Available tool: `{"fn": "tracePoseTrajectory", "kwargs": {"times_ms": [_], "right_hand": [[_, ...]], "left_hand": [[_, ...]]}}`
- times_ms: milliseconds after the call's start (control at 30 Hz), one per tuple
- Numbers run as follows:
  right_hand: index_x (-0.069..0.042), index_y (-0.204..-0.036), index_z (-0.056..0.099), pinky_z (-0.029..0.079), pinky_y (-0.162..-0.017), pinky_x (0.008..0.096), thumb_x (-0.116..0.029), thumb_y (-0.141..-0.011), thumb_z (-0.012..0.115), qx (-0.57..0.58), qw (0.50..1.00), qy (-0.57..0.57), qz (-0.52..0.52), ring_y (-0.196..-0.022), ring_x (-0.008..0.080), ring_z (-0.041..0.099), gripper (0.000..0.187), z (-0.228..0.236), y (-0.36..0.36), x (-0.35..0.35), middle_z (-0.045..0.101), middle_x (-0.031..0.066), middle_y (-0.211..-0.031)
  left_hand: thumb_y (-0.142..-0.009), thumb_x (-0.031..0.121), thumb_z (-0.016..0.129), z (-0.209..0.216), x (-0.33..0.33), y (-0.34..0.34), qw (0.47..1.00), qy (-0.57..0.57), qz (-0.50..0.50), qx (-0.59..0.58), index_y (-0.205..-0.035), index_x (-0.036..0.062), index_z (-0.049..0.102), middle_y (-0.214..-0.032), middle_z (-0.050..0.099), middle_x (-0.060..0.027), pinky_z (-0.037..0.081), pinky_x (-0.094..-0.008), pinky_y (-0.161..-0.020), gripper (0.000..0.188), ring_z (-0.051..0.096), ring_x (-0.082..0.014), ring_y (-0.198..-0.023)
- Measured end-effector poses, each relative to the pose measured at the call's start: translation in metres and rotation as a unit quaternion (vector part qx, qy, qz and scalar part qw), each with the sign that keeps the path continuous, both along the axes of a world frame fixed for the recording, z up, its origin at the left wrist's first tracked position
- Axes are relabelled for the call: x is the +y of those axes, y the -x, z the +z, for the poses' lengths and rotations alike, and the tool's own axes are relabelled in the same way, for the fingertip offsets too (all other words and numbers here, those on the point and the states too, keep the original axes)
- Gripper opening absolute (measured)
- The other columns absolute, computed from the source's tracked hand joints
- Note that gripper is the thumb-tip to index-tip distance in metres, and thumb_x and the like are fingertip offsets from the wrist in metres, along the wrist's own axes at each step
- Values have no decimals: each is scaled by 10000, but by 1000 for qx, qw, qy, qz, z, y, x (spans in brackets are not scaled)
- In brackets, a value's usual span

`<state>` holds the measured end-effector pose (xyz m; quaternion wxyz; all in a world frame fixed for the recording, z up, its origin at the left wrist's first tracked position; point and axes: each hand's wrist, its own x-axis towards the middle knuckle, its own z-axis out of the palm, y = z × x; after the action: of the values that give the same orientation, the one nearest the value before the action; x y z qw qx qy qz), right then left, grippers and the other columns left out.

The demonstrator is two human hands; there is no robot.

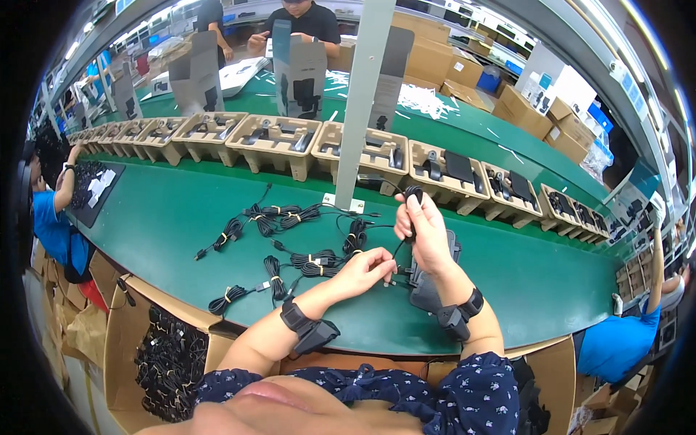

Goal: The recorder is assembling electronic cables and plastic housings at a manual assembly station on a production floor.

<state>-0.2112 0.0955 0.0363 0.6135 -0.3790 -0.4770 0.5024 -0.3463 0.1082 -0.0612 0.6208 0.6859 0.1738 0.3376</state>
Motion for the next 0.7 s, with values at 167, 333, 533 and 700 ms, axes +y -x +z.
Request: {"fn": "tracePoseTrajectory", "kwargs": {"times_ms": [167,333,533,700], "right_hand": [[-18,-1026,509,376,-522,219,-197,-934,501,-202,978,-56,-13,-566,71,427,202,-7,-3,-5,498,-2,-706],[-39,-1041,548,491,-752,347,-5,-716,630,-612,709,-349,-24,-946,300,594,337,-13,15,-11,608,122,-1056],[-51,-1128,515,466,-766,364,-15,-744,617,-610,757,-234,-37,-890,304,570,400,-32,13,-20,584,126,-976],[-33,-1126,503,452,-698,371,-80,-783,614,-609,747,-262,-48,-798,296,549,364,-38,7,-23,553,123,-867]], "left_hand": [[-927,155,490,8,6,8,993,109,36,-2,-887,17,526,-622,528,-4,416,-219,-500,148,495,-71,-527],[-908,86,497,6,11,14,979,131,144,-66,-912,30,542,-697,535,6,417,-214,-560,72,508,-64,-631],[-899,85,490,-9,15,13,980,70,181,-51,-967,55,567,-704,523,13,350,-207,-491,107,437,-58,-549],[-876,94,545,-7,18,18,960,-167,225,27,-1018,30,546,-792,560,-56,463,-271,-617,156,546,-152,-645]]}}
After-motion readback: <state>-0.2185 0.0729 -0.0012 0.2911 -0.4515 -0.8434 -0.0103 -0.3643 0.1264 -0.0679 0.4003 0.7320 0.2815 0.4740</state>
